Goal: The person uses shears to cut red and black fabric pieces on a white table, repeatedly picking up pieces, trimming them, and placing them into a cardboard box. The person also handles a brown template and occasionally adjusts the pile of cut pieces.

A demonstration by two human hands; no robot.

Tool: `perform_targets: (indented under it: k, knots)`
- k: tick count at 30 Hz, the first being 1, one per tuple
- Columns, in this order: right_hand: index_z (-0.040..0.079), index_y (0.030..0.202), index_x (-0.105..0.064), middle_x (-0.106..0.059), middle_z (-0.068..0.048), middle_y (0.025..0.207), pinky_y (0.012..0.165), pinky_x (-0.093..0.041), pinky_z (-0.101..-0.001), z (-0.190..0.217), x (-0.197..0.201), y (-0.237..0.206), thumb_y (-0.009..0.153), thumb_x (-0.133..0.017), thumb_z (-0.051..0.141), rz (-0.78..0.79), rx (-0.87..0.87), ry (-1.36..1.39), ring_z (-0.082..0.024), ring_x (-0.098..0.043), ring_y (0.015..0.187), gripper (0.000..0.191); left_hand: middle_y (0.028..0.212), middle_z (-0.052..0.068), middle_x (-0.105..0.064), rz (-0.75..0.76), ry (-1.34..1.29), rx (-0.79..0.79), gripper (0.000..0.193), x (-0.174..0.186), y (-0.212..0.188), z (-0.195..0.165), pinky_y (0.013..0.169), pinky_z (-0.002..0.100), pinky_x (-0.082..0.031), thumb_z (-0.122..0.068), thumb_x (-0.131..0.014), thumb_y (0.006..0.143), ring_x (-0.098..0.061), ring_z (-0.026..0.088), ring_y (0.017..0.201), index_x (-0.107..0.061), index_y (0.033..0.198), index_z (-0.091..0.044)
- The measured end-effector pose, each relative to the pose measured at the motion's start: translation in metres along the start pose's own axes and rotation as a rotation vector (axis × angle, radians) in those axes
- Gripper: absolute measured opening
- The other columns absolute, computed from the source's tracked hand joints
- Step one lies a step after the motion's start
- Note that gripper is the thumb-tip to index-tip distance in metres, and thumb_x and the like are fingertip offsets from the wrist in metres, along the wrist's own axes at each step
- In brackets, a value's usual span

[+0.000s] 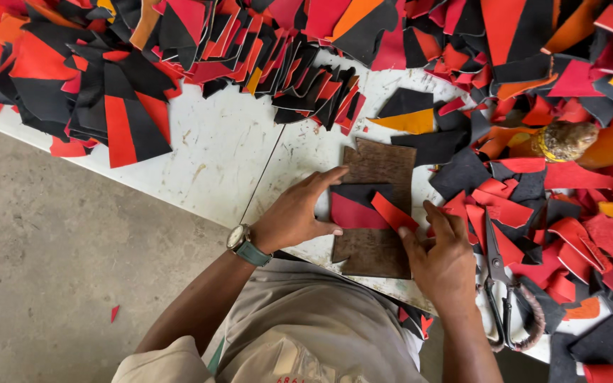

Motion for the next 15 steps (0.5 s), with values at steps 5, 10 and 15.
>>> perform_targets:
  k: [5, 10, 15]
  knots:
    - [0.004, 0.099, -0.073, -0.074, -0.011, 0.090, 0.072, -0.058, -0.0361, -0.013, -0.006, 0.015, 0.087, -0.081, 0.019, 0.065, -0.047, 0.095, -0.023, -0.074, 0.076, 0.021, 0.150, 0.015, -0.053, 0.026, 0.024, -0.174, 0.101, 0.003, 0.011, 0.013, 0.107, 0.046, -0.044, -0.022, -0.088, 0.077, -0.057, 0.034, 0.130, -0.030, 0.159, -0.014]
    - [0.000, 0.100, -0.071, -0.071, -0.015, 0.088, 0.064, -0.055, -0.0368, -0.023, -0.006, 0.008, 0.073, -0.086, 0.019, 0.077, 0.034, 0.035, -0.024, -0.070, 0.069, 0.036, 0.143, 0.012, -0.057, 0.153, 0.044, -0.162, 0.101, 0.001, 0.030, 0.020, 0.104, 0.045, -0.045, -0.023, -0.087, 0.073, -0.060, 0.031, 0.125, -0.031, 0.157, -0.015]
    - [-0.002, 0.097, -0.071, -0.072, -0.015, 0.078, 0.064, -0.054, -0.0358, -0.038, -0.010, 0.011, 0.085, -0.085, 0.021, 0.153, -0.201, 0.047, -0.021, -0.064, 0.068, 0.029, 0.139, 0.017, -0.056, 0.138, 0.089, -0.174, 0.097, 0.005, 0.033, 0.020, 0.105, 0.046, -0.047, -0.025, -0.088, 0.073, -0.059, 0.035, 0.122, -0.035, 0.154, -0.016]
Point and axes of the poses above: each hand's wrist, its own y-axis towards the middle knuckle, its own x-axis out of the back of the hand, z = x × y, the point moved 1 cm from there along y, towards the middle knuckle
